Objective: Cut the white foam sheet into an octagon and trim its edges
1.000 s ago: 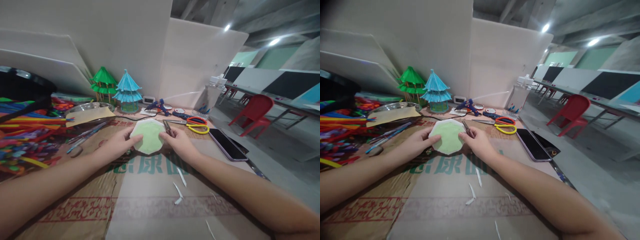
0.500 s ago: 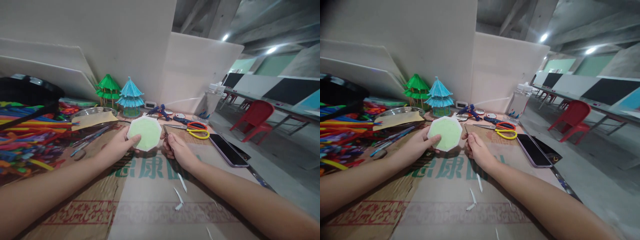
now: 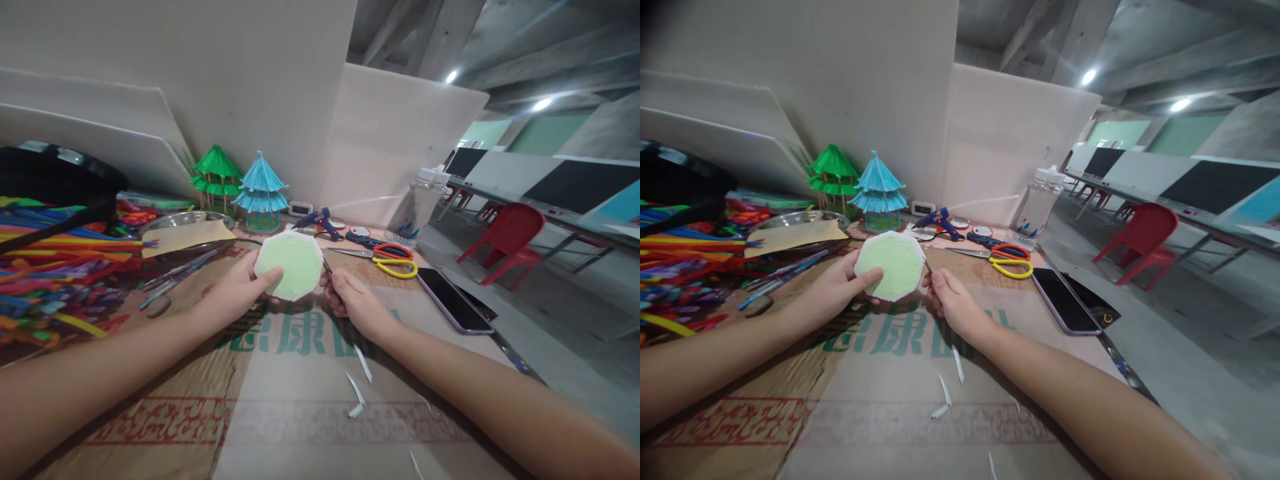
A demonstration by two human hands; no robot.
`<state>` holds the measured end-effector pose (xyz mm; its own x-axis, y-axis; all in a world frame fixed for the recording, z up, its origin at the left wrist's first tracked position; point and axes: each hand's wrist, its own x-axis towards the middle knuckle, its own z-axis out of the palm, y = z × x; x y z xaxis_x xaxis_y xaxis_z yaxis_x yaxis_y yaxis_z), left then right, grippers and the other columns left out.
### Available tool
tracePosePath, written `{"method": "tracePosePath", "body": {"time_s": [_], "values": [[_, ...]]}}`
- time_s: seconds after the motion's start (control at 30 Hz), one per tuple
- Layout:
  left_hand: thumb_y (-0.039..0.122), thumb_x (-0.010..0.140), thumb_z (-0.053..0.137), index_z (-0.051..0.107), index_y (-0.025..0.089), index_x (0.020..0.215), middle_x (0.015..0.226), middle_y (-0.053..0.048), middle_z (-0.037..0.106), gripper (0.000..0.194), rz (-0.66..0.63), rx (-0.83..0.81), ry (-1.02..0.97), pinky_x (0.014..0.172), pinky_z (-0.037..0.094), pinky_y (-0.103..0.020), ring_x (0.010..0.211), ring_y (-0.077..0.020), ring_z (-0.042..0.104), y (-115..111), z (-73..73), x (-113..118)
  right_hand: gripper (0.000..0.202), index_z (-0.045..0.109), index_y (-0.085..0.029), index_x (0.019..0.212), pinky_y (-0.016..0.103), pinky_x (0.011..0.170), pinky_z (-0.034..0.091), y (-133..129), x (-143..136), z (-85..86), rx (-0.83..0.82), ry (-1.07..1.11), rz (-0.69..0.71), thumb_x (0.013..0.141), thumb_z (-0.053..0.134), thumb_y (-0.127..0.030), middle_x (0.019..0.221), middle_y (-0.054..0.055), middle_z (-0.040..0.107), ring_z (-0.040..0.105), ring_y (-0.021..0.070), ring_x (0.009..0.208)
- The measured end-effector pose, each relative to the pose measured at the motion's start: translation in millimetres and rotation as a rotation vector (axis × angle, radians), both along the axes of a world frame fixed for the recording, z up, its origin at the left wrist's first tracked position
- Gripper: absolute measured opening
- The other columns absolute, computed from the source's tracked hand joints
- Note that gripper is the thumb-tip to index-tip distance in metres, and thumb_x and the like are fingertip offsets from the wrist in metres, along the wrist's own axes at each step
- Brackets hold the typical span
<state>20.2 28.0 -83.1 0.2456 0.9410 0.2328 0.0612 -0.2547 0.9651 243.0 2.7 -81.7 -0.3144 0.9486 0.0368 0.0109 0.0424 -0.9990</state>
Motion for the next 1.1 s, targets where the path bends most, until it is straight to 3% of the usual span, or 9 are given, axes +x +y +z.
{"method": "tracePosePath", "body": {"time_s": [0.53, 0.83, 1.1], "values": [[0.044, 0.081, 0.069, 0.051, 0.014, 0.127, 0.114, -0.013, 0.064, 0.058, 0.004, 0.039, 0.009, 0.056, 0.059, -0.031, 0.086, -0.0242, 0.064, -0.9, -0.6, 0.7, 0.048, 0.046, -0.022, 0.083, 0.025, 0.046, 0.014, 1.1, -1.0, -1.5, 0.032, -0.035, -0.039, 0.085, 0.052, -0.069, 0.059, -0.009, 0.025, 0.021, 0.0090, 0.049], [0.044, 0.078, 0.071, 0.053, 0.016, 0.125, 0.110, -0.011, 0.067, 0.058, 0.001, 0.008, -0.026, 0.053, 0.058, -0.031, 0.080, -0.0239, 0.066, -1.0, 0.3, 1.8, 0.045, 0.048, -0.022, 0.084, 0.025, 0.048, 0.016, 0.9, -1.3, -2.2, 0.037, -0.037, -0.054, 0.086, 0.052, -0.066, 0.060, -0.008, 0.027, 0.024, 0.0104, 0.051], [0.044, 0.085, 0.067, 0.050, 0.015, 0.131, 0.113, -0.012, 0.066, 0.057, -0.043, 0.067, 0.055, 0.056, 0.058, -0.028, 0.081, -0.0217, 0.066, -2.5, -2.6, 0.1, 0.052, 0.048, -0.021, 0.085, 0.025, 0.048, 0.014, -1.8, -4.2, -3.0, 0.025, 0.020, -0.059, 0.080, 0.056, -0.073, 0.061, -0.008, 0.028, 0.023, 0.0091, 0.050]]}}
